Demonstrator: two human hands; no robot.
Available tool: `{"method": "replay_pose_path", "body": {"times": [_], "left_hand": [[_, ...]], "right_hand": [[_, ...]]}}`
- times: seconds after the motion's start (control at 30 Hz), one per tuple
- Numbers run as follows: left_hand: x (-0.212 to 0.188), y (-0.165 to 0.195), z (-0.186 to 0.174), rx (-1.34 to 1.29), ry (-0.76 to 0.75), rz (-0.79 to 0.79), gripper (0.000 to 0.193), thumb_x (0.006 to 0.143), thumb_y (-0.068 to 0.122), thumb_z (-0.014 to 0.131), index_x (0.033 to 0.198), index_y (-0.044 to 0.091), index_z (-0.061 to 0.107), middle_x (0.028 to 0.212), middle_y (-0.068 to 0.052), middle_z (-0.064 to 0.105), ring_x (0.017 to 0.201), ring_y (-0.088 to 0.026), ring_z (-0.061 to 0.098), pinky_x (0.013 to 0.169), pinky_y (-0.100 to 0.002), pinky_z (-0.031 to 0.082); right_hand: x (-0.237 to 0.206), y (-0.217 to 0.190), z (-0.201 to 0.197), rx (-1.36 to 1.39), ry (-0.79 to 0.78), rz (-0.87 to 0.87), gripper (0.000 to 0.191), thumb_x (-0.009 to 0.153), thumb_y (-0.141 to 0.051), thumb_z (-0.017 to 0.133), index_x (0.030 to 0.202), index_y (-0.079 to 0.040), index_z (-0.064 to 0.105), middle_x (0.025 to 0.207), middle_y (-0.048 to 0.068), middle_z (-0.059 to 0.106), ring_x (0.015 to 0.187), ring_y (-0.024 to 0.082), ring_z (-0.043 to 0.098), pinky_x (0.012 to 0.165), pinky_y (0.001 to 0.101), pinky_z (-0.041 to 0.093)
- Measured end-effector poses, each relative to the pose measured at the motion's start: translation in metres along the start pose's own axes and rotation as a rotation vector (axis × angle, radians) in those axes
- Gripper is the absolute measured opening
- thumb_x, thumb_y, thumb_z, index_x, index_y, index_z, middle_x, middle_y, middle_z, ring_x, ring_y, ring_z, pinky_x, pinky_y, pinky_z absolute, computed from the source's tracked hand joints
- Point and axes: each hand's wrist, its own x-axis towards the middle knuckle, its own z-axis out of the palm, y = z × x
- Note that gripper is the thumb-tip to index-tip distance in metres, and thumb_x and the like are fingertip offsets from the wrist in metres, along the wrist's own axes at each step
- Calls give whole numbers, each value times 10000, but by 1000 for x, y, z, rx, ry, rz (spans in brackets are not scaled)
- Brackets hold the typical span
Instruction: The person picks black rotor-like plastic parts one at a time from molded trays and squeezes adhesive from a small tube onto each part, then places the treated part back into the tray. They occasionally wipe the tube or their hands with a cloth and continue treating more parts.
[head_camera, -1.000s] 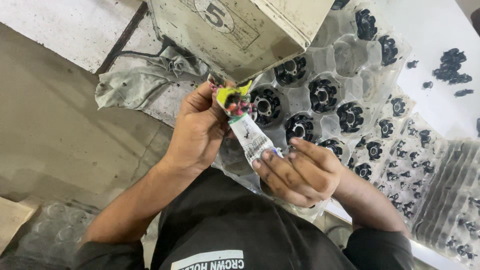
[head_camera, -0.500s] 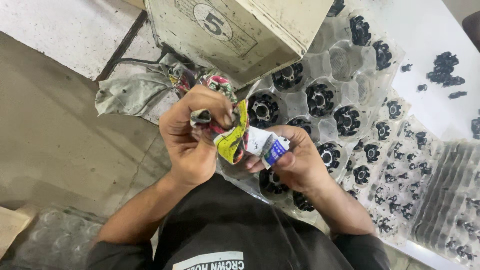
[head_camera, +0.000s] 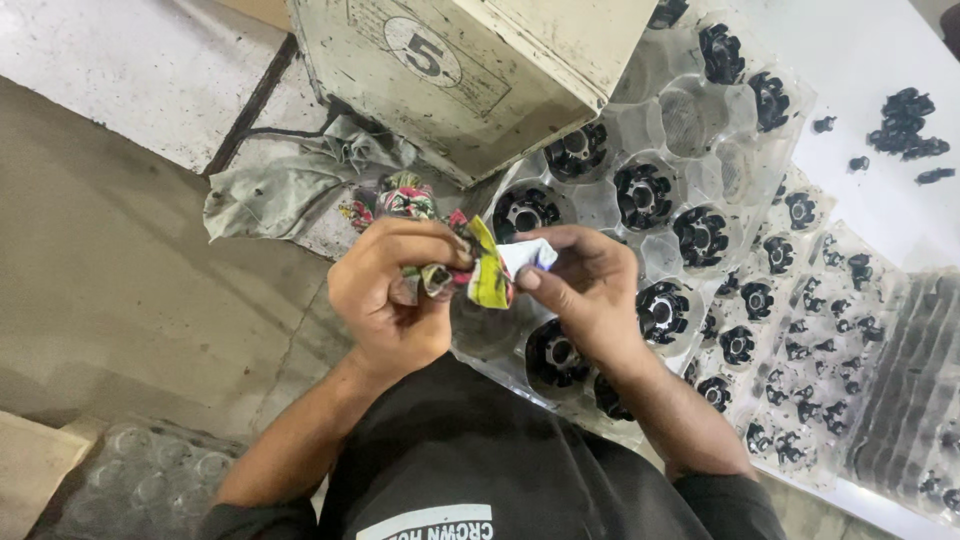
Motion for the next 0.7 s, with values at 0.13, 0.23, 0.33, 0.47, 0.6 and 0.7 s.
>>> {"method": "replay_pose_path", "body": {"times": [0.13,0.23,0.33,0.47,0.6,0.7], "left_hand": [[-20,-22,5,-438,119,-337,112,980,-61,660,1073,2,664,1072,-32,675,971,-69,637,888,-212,521],[-34,-35,5,-494,167,-449,142,1003,-124,648,1084,-9,670,1056,-19,662,943,-45,586,846,-195,476],[-44,-41,1,-357,156,-428,156,959,-124,646,1066,-13,667,1039,5,654,959,-48,611,882,-199,492],[-48,-52,-1,-229,164,-544,135,948,-126,684,1019,-13,699,891,34,645,798,-24,550,720,-180,438],[-51,-68,-2,-402,177,-675,145,931,-136,660,954,5,683,886,24,687,806,-36,617,738,-186,501],[-44,-80,-13,-605,221,-736,219,867,-182,613,942,17,667,887,8,677,784,-56,610,685,-189,463]], "right_hand": [[-6,1,7,-870,154,-880,347,827,-71,842,1130,-5,685,1084,161,738,981,255,764,847,302,629],[-10,6,14,-934,166,-907,354,798,-11,840,1120,2,695,1062,170,746,961,272,761,832,335,629],[-9,13,21,-796,201,-740,385,795,-29,854,1141,5,689,1079,158,745,970,252,762,847,329,621],[-11,16,16,-1032,118,-979,342,793,41,806,1116,-18,712,1090,168,732,991,295,749,874,349,632],[-16,25,13,-903,197,-875,330,794,16,747,1118,-17,693,1133,161,733,1015,261,731,869,348,605],[-20,33,8,-163,186,-228,336,943,25,716,1267,16,628,1245,132,719,1100,196,709,936,319,586]]}}
